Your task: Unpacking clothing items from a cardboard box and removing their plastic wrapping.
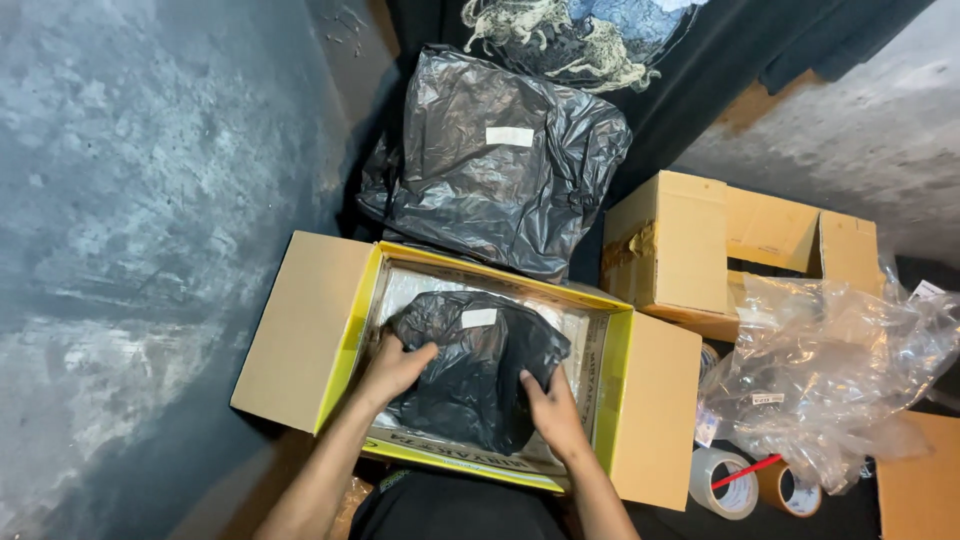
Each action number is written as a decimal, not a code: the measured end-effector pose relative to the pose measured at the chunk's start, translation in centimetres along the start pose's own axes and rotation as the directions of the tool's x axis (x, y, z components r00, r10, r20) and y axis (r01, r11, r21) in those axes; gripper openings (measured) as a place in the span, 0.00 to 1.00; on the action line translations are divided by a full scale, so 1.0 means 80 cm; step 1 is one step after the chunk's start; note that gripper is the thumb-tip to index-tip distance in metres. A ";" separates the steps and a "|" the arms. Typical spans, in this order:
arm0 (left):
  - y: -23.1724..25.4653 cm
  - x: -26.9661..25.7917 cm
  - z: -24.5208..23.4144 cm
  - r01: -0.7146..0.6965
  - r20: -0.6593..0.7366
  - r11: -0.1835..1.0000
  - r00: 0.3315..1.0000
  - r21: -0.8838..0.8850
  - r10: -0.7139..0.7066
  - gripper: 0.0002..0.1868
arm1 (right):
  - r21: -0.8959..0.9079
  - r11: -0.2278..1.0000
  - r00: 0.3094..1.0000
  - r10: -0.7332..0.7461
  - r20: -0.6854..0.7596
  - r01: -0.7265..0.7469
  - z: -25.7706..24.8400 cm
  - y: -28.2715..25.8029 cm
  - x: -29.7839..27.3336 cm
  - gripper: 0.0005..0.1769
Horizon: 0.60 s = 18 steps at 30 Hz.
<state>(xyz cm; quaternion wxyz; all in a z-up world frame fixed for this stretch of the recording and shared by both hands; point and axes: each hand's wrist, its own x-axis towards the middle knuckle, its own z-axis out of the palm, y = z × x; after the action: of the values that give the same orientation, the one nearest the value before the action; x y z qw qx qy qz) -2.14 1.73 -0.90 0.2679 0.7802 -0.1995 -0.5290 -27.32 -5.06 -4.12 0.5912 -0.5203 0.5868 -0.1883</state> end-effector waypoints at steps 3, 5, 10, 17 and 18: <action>0.006 -0.011 -0.014 -0.167 -0.037 0.986 0.985 0.019 0.167 0.24 | -0.012 0.999 0.997 -0.037 -0.072 0.036 -0.030 -0.039 -0.011 0.30; 0.057 -0.028 -0.033 -0.220 -0.063 0.973 0.975 -0.075 0.215 0.13 | 0.048 0.994 0.991 -0.098 -0.093 0.103 -0.051 -0.078 -0.003 0.28; 0.136 0.038 -0.080 -0.609 -0.292 0.743 0.791 -0.278 0.538 0.17 | 0.301 0.920 0.964 -0.209 -0.162 0.250 -0.072 -0.212 0.023 0.28; 0.105 0.073 -0.133 -0.549 -0.350 0.819 0.743 0.169 0.570 0.33 | -0.041 0.910 0.875 -0.408 -0.261 0.412 -0.118 -0.157 0.056 0.33; 0.066 0.079 -0.120 -0.417 -0.329 0.852 0.794 0.317 0.511 0.38 | -0.345 0.879 0.869 -0.425 -0.253 0.330 -0.124 -0.131 0.047 0.32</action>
<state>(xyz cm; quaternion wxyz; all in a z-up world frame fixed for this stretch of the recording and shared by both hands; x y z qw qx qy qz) 8.94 -4.14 0.72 0.3338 0.8235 -0.3858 -0.2482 -31.18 -16.12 5.04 0.3555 -0.6692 0.5819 -0.2953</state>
